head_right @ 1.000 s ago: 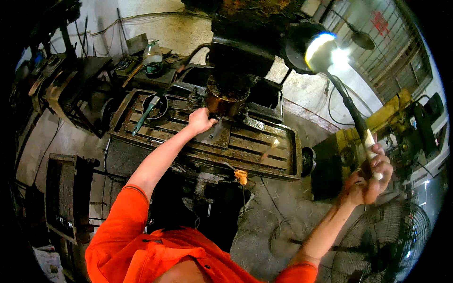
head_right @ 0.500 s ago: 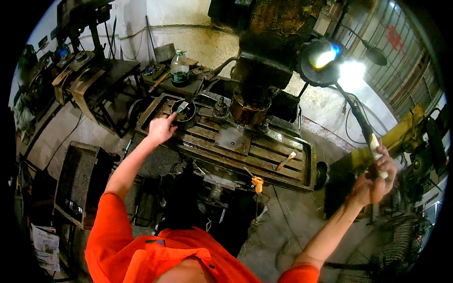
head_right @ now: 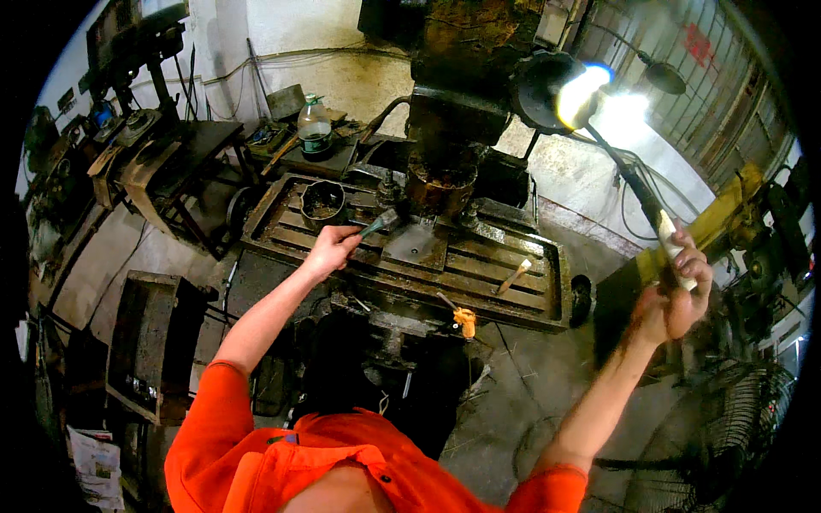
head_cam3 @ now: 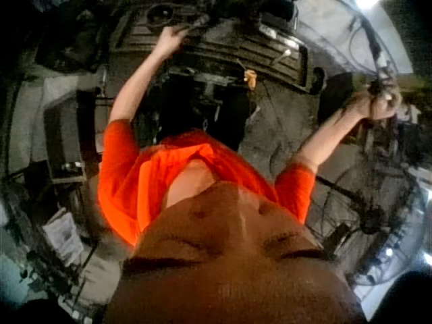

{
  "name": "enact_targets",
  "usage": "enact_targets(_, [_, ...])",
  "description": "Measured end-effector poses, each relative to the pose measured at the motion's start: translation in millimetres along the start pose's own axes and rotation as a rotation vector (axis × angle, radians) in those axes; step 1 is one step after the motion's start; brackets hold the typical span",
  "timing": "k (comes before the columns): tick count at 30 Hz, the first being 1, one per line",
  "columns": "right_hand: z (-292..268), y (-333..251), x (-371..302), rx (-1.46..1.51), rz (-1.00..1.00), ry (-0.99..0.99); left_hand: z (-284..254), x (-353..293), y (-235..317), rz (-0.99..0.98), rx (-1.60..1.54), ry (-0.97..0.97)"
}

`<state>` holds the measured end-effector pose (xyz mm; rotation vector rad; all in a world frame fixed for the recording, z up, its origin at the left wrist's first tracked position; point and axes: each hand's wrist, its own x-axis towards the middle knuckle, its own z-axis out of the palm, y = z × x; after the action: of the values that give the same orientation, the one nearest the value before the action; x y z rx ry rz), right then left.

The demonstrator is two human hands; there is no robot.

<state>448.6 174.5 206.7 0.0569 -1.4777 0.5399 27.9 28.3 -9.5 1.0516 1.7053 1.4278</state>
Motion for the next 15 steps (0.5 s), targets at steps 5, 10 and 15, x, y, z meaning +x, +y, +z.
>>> enact_targets(5, [4.3,-4.1,2.8,-0.043,-0.004,-0.017,37.6,53.1,-13.6,0.207,0.243,0.084])
enact_targets(10, [17.8,-5.8,-3.8,-0.01,-0.014,0.081,53.2,62.4,-19.7,0.261,0.338,0.087])
enact_targets(15, [15.5,-4.5,-15.6,-0.028,0.004,0.072,45.5,53.7,-2.6,0.073,0.143,-0.007])
